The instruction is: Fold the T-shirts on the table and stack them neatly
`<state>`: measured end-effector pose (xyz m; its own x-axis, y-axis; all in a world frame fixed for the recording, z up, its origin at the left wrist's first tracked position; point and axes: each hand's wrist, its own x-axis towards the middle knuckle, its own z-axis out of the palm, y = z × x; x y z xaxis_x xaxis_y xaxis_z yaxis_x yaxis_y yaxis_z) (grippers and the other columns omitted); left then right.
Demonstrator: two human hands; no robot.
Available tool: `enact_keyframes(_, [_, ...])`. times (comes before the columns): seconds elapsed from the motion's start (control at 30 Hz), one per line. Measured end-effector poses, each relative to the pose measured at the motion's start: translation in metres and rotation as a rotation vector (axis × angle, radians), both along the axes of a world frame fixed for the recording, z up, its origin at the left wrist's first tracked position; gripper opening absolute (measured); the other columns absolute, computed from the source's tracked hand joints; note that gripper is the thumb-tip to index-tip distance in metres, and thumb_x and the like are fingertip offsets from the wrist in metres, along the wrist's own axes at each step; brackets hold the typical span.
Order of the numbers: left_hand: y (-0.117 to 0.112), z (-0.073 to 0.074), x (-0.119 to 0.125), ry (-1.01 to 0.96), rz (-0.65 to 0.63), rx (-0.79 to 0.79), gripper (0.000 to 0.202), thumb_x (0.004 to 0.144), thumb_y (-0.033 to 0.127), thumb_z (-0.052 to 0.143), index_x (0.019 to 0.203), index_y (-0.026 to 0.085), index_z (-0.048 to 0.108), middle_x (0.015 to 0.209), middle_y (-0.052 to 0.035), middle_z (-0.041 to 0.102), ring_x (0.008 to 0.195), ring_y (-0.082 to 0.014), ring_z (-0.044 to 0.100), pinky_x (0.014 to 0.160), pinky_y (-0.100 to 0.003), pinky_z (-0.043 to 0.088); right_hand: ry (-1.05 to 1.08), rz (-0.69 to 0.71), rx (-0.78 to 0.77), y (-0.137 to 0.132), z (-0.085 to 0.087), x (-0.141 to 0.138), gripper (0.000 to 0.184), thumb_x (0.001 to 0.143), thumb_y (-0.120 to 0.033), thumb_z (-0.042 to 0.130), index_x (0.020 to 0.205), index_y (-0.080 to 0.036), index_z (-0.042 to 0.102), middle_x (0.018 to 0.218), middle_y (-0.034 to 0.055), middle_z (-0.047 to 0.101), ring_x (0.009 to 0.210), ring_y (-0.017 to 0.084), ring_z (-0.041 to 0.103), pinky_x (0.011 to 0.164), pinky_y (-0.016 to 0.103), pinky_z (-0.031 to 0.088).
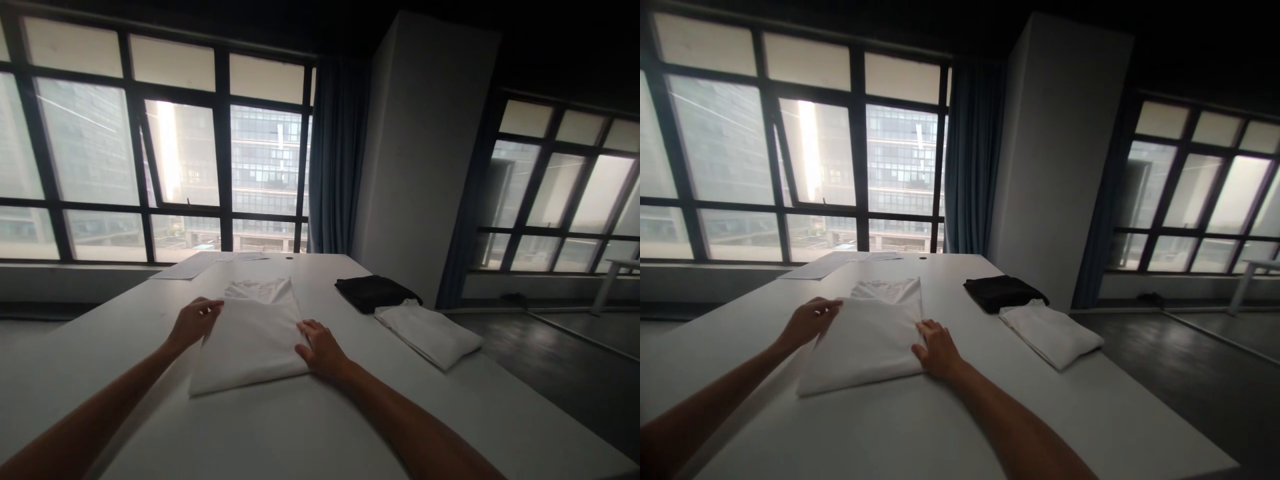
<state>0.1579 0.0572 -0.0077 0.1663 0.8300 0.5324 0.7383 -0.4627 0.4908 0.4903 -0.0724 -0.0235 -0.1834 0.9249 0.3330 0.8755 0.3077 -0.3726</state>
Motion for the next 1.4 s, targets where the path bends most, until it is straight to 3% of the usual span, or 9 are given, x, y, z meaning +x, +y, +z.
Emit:
enact_keyframes(0.2, [-0.015,-0.020,0.000,0.265,0.077,-0.099,0.047,0.084,0.041,0.048,0.115,0.016,0.072,0.113,-0.0135,0.069,0.099,-0.0273,0.066,0.090,-0.037,0.052,-0.100,-0.067,-0.114,0.001,0.000,-0.001,0.050,0.093,-0.041,0.048,0.135,-0.016,0.058,0.138,0.0160,0.056,0.125,0.030,0.050,0.104,0.046,0.035])
enact_keyframes(0.33, [-0.045,-0.022,0.019,0.411,-0.195,-0.050,0.053,0.094,0.052,0.037,0.126,0.021,0.067,0.136,-0.0104,0.061,0.126,-0.0288,0.053,0.108,-0.042,0.041,-0.099,-0.038,-0.025,-0.002,0.004,-0.006,0.052,0.097,-0.041,0.040,0.140,-0.015,0.053,0.149,0.0153,0.046,0.136,0.027,0.041,0.112,0.043,0.028])
enact_keyframes(0.43, [-0.063,-0.026,0.030,0.491,-0.406,-0.130,0.063,0.097,0.059,0.032,0.143,0.021,0.052,0.153,-0.0092,0.044,0.142,-0.0280,0.037,0.117,-0.045,0.027,-0.144,0.098,-0.132,-0.005,0.005,-0.012,0.060,0.099,-0.046,0.034,0.148,-0.014,0.042,0.158,0.0137,0.032,0.145,0.026,0.028,0.118,0.045,0.018])
enact_keyframes(0.57, [-0.068,-0.039,0.030,0.540,-0.459,-0.276,0.067,0.098,0.063,0.025,0.154,0.026,0.032,0.162,-0.0062,0.022,0.150,-0.0266,0.018,0.121,-0.048,0.014,-0.216,0.161,-0.349,-0.007,0.001,-0.013,0.066,0.100,-0.054,0.024,0.155,-0.018,0.028,0.163,0.0097,0.018,0.151,0.026,0.012,0.120,0.052,0.006])
enact_keyframes(0.7, [-0.071,-0.040,0.030,0.566,-0.443,-0.299,0.070,0.097,0.066,0.022,0.155,0.028,0.026,0.163,-0.0054,0.016,0.151,-0.0263,0.012,0.121,-0.048,0.011,-0.230,0.157,-0.373,-0.007,-0.001,-0.013,0.066,0.100,-0.056,0.023,0.156,-0.021,0.023,0.163,0.0079,0.013,0.151,0.025,0.009,0.119,0.054,0.003])
enact_keyframes(0.97, [-0.070,-0.013,-0.020,0.535,-0.510,-0.448,0.072,0.089,0.063,0.052,0.151,0.031,0.036,0.162,-0.0076,0.021,0.150,-0.0295,0.014,0.120,-0.054,0.009,-0.180,0.199,-0.436,-0.013,0.009,0.004,0.068,0.097,-0.058,0.033,0.153,-0.022,0.033,0.162,0.0079,0.021,0.149,0.028,0.017,0.120,0.054,0.009])
enact_keyframes(1.17, [-0.067,0.012,-0.052,0.429,-0.639,-0.586,0.049,0.082,0.040,0.070,0.130,0.039,0.061,0.160,0.0009,0.032,0.146,-0.0300,0.028,0.116,-0.052,0.025,-0.106,0.221,-0.174,-0.001,0.005,0.039,0.048,0.083,-0.019,0.051,0.129,-0.016,0.065,0.141,0.0116,0.056,0.131,0.025,0.050,0.115,0.040,0.033])
enact_keyframes(1.3, [-0.064,0.010,-0.053,0.415,-0.632,-0.638,0.046,0.078,0.039,0.073,0.123,0.039,0.067,0.156,0.0011,0.040,0.143,-0.0321,0.034,0.113,-0.054,0.030,-0.124,0.216,-0.055,0.008,-0.008,0.039,0.043,0.082,-0.012,0.050,0.118,-0.018,0.071,0.135,0.0125,0.060,0.124,0.026,0.056,0.109,0.042,0.040])
enact_keyframes(1.4, [-0.056,-0.003,-0.050,0.348,-0.606,-0.482,0.035,0.082,0.045,0.068,0.113,0.030,0.073,0.148,-0.0056,0.051,0.135,-0.0290,0.046,0.112,-0.046,0.035,-0.156,0.231,0.013,0.015,-0.014,0.033,0.037,0.085,-0.013,0.048,0.111,-0.019,0.074,0.132,0.0136,0.061,0.121,0.027,0.057,0.105,0.044,0.042])
